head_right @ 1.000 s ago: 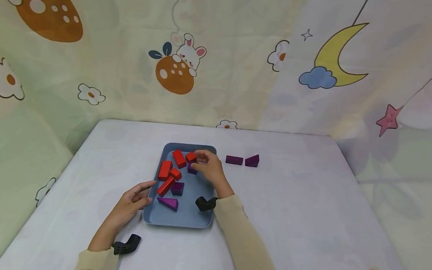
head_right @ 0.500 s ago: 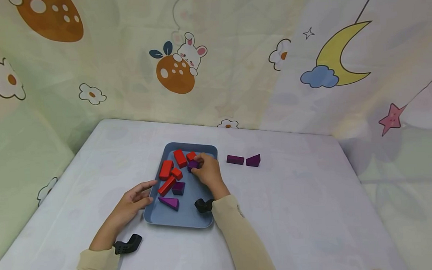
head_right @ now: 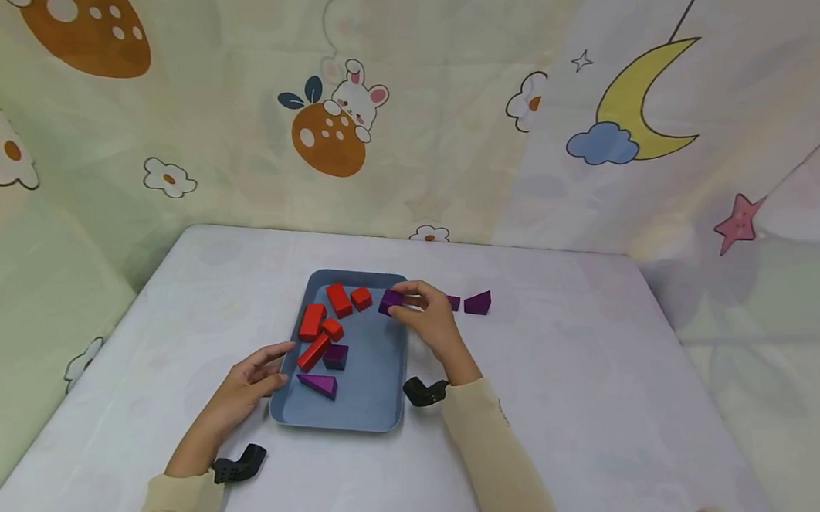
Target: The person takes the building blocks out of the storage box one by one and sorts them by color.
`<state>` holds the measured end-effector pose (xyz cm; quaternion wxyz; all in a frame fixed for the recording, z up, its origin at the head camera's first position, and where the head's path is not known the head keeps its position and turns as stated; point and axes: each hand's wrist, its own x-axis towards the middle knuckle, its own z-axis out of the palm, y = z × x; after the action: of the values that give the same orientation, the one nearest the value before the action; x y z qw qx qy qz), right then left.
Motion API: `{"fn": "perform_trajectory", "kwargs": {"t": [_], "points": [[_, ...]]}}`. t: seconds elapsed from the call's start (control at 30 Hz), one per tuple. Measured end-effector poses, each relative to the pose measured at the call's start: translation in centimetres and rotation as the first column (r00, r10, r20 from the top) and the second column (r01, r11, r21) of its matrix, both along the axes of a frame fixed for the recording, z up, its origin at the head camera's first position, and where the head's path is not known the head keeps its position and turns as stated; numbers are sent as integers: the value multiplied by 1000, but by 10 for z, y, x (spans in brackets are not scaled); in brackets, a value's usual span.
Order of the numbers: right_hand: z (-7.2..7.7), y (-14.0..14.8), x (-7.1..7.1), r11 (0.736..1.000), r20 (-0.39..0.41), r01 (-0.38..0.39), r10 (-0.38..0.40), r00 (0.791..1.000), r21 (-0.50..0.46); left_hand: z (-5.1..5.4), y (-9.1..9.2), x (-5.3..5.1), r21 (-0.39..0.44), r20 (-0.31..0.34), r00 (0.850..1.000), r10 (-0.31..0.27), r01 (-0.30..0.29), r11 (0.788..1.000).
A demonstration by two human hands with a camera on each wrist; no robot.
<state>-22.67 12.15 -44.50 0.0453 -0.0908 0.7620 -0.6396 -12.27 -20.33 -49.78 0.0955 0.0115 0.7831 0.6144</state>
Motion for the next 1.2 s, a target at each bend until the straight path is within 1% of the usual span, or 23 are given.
{"fn": "perform_trajectory", "kwargs": {"t": [0.07,0.2,0.4,0.47,0.57,0.67,0.8,0.9,0.97,1.07,1.2], "points": [[-1,16,-1,1000,-6,10,-10,1000,-9,0,-1,0,-4,1,1000,3,-3,1000],[-2,48,-3,999,-19,51,-51,999,11,0,-3,2,-11,6,1000,5,-5,1000],[-3,90,-8,995,-58,84,-81,995,50,1,-4,5,-24,22,999,24,-24,999],[-4,102,-11,992,-80,99,-92,993,83,1,-5,5,-30,30,999,32,-31,999],[-8,119,-15,986,-108,120,-107,988,113,0,-6,4,-33,29,999,28,-27,999],[-13,135,-19,984,-123,144,-131,984,104,-2,-6,4,-24,25,999,27,-26,999],[-17,152,-22,973,-147,200,-183,972,111,-2,-6,4,-17,30,999,30,-29,999],[-19,163,-24,958,-141,231,-209,968,169,-1,-5,3,-17,37,999,29,-28,999],[-21,169,-25,949,-119,231,-209,971,214,-1,-4,3,-16,38,999,26,-25,1000],[-23,175,-28,940,-90,195,-176,980,282,0,-3,2,-13,36,999,22,-21,1000],[-24,176,-30,933,-42,152,-146,988,328,0,-1,0,-7,29,999,14,-14,1000]]}}
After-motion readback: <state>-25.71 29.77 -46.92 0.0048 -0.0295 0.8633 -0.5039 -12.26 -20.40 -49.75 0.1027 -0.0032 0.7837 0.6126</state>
